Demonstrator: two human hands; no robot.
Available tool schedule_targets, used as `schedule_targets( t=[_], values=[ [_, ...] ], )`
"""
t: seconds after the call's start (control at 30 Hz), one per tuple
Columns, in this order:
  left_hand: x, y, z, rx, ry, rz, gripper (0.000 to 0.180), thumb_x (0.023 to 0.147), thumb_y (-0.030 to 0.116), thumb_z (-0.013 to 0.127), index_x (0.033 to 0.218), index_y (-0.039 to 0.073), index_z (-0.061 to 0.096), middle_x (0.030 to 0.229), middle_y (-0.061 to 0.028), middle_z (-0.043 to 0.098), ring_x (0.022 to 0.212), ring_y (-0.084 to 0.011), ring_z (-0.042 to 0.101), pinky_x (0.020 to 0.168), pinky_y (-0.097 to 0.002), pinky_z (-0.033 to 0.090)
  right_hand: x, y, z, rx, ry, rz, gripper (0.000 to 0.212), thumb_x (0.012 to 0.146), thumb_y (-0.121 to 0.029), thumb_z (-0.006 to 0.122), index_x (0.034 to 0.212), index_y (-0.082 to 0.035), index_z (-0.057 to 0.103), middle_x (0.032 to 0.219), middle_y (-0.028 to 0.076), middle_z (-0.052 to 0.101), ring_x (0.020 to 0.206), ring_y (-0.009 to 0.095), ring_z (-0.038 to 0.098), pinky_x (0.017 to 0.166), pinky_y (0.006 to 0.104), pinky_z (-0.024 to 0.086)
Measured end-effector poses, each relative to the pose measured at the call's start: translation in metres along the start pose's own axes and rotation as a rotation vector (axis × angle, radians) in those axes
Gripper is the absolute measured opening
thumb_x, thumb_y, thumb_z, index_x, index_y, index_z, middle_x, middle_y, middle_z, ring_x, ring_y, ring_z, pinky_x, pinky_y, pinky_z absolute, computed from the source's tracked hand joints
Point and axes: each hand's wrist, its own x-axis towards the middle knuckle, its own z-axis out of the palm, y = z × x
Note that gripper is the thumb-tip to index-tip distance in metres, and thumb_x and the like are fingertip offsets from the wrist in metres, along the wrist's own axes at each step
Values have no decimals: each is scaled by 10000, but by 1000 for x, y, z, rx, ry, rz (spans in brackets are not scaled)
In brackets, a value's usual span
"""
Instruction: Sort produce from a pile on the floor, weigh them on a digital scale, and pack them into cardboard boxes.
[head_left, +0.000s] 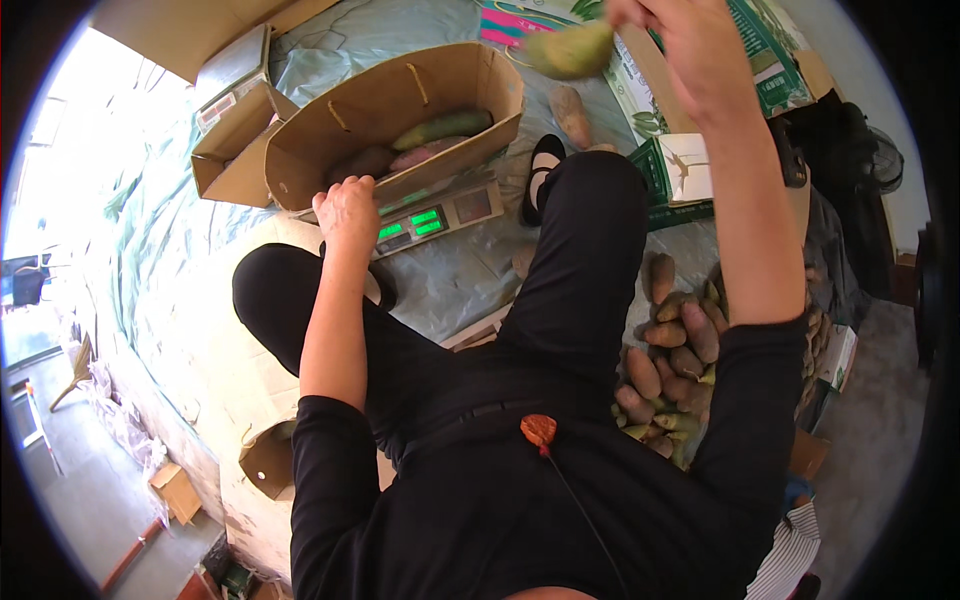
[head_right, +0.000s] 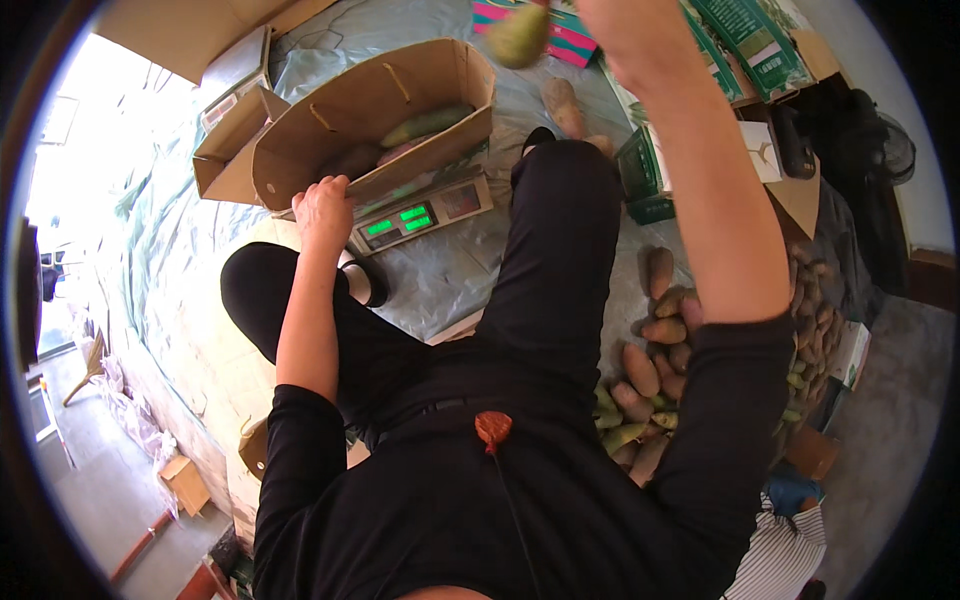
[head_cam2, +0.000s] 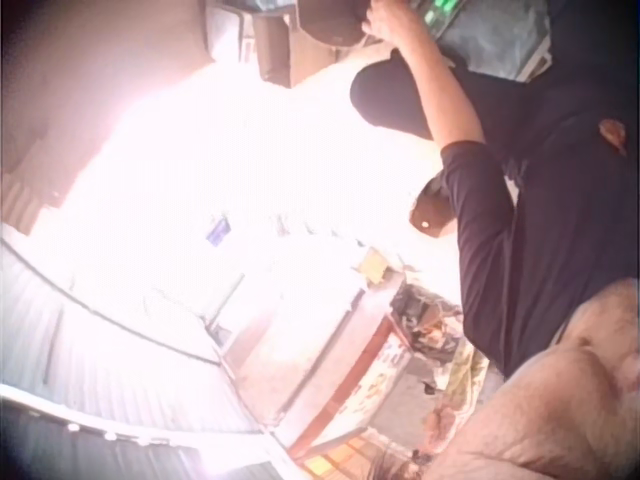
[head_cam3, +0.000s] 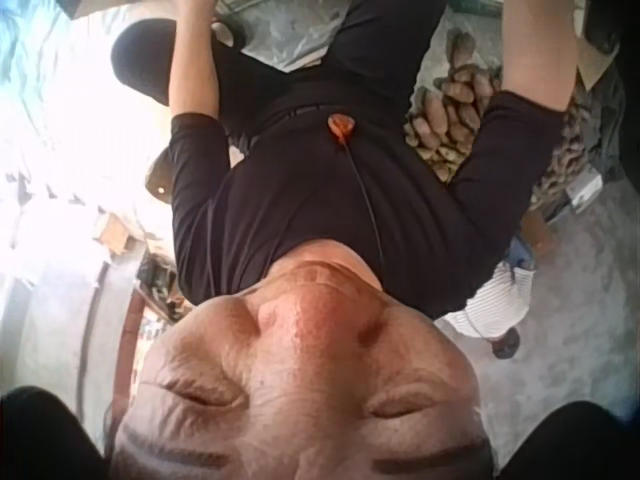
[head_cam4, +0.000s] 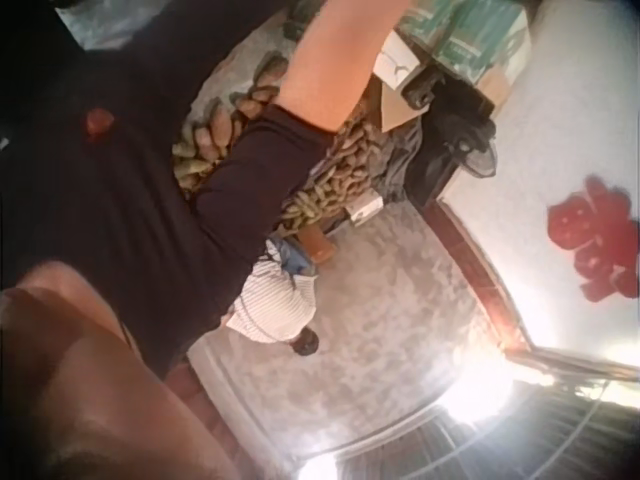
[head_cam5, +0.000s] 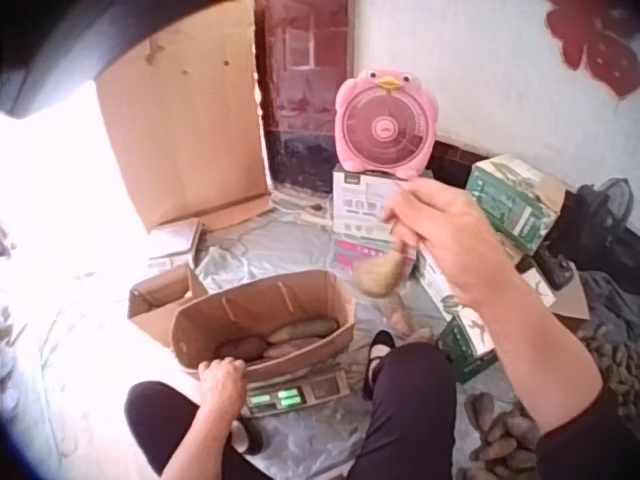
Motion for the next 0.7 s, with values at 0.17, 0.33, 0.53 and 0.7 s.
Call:
schedule_targets(
  t=[0.17,0.33,0.53,0.7],
  values=[
    [0,-1,0,3,-20,-7,131,765,131,614,895,120,624,916,-52,629,948,-250,587,827,-421,394,31,49,36,236,-68,95,191,915,-155,527,897,14,612,757,33,598,708,100,556,660,234,449],
    [2,1,2,37,-27,2,175,759,186,653,913,112,617,936,-66,629,966,-265,583,815,-446,409,4,102,17,-112,-38,164,187,884,-118,548,992,13,623,866,60,637,795,114,589,694,248,473],
    [6,-12,14,35,77,71,186,756,209,644,921,135,599,939,-78,638,930,-272,607,776,-459,439,-82,131,-69,-36,30,484,269,821,-112,611,1068,-7,601,911,81,640,819,186,602,732,307,475],
    [7,-2,5,97,-70,16,344,780,214,635,1111,135,586,1081,-77,624,1021,-282,581,835,-460,421,-204,166,-131,-285,170,779,316,877,-250,562,1146,-88,594,988,31,642,880,126,599,735,257,436]
  ],
)
